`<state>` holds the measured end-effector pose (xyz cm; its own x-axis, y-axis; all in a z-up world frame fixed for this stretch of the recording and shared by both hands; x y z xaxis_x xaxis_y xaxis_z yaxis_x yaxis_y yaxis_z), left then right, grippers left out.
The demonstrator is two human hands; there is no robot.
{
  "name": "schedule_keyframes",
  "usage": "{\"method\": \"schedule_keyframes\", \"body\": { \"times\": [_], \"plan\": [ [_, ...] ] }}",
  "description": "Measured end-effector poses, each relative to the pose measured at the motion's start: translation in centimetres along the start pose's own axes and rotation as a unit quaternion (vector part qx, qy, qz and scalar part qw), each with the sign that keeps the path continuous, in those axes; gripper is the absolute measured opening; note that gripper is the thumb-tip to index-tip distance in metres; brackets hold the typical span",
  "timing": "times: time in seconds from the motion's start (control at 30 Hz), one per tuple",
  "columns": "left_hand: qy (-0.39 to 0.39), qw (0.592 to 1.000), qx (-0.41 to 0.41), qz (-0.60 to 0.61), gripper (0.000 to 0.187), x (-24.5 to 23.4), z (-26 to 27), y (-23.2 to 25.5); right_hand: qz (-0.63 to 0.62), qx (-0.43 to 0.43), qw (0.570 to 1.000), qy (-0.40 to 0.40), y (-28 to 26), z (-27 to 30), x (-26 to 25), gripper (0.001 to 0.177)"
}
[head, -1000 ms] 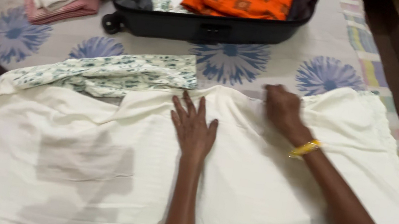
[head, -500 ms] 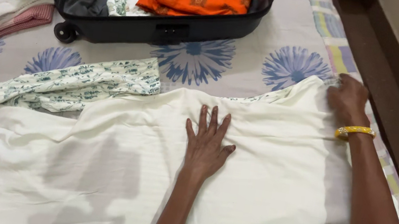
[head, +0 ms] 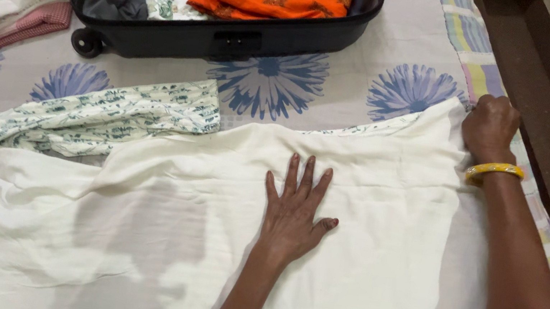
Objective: The person folds a white patterned cloth on a bed. They smooth the fabric, fold it in half lengthwise, then fold it again to create a compact rectangle. The cloth remains on the bed after folding.
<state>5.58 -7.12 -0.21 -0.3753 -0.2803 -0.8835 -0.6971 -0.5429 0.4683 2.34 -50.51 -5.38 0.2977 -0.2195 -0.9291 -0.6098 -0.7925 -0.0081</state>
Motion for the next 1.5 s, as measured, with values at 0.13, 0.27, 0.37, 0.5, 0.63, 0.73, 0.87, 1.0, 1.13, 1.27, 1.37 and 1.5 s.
{"method": "schedule_keyframes", "body": {
  "times": [0.13, 0.27, 0.37, 0.5, 0.63, 0.73, 0.87, 1.0, 1.13, 1.27, 1.37, 1.5],
  "plan": [
    [-0.001, 1.0, 0.0, 0.001, 0.09, 0.6, 0.1, -0.5, 0.058, -0.053, 0.997, 0.015, -3.1, 0.6, -2.6, 0.012],
    [0.003, 1.0, 0.003, 0.012, 0.091, 0.6, -0.1, -0.6, -0.037, -0.126, 0.991, -0.006, -7.7, 2.4, -6.7, 0.04],
    [0.003, 1.0, 0.004, 0.011, 0.09, 0.7, 0.3, -0.6, -0.044, -0.173, 0.984, -0.026, -10.3, 3.6, -7.5, 0.042],
    [0.006, 1.0, 0.002, 0.014, 0.092, 0.5, -0.1, -0.5, 0.017, -0.165, 0.986, 0.033, -10.3, 2.7, -7.6, 0.03],
    [0.003, 1.0, -0.002, 0.016, 0.092, 0.6, -0.1, -0.8, -0.044, -0.088, 0.993, -0.068, -7.8, 1.0, -3.9, 0.023],
    [-0.003, 1.0, -0.004, 0.01, 0.091, 0.7, -0.1, -0.7, -0.024, -0.166, 0.986, 0.015, -7.9, 1.3, -3.3, 0.016],
    [-0.012, 1.0, -0.009, 0.011, 0.091, 0.5, 0.0, -0.7, -0.072, -0.089, 0.983, 0.14, -3.9, 1.2, -1.8, 0.015],
    [0.005, 1.0, -0.001, 0.016, 0.092, 0.2, 0.0, -0.7, -0.04, -0.015, 0.971, 0.237, 1.9, -0.6, -1.3, 0.015],
    [0.02, 1.0, 0.006, 0.015, 0.092, 0.1, 0.0, -0.5, 0.002, 0.024, 0.993, 0.112, 2.7, -2.0, -0.6, 0.016],
    [0.008, 1.0, 0.007, 0.009, 0.091, 0.0, 0.0, -0.6, 0.094, -0.041, 0.979, 0.178, -4.7, 1.1, -6.6, 0.011],
    [0.021, 1.0, 0.012, 0.014, 0.091, 0.1, 0.1, -0.6, 0.05, -0.154, 0.948, 0.274, -12.5, 5.1, -12.7, 0.026],
    [0.012, 0.999, 0.002, 0.035, 0.087, 1.8, -0.3, -1.7, -0.083, -0.248, 0.962, 0.084, -21.8, 11.3, -14.7, 0.032]
  ]
}}
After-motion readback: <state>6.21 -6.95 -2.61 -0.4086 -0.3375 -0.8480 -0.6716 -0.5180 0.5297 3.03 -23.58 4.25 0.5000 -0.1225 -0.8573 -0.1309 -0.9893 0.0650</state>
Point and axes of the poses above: each hand's wrist, its own z-axis away from the middle knuckle, its own x-axis out of the palm, y = z × x, the point moved 9 cm from there along -z, towards the middle knuckle, and after that the axes turned 1 degree about z, right-handed, at the moved point
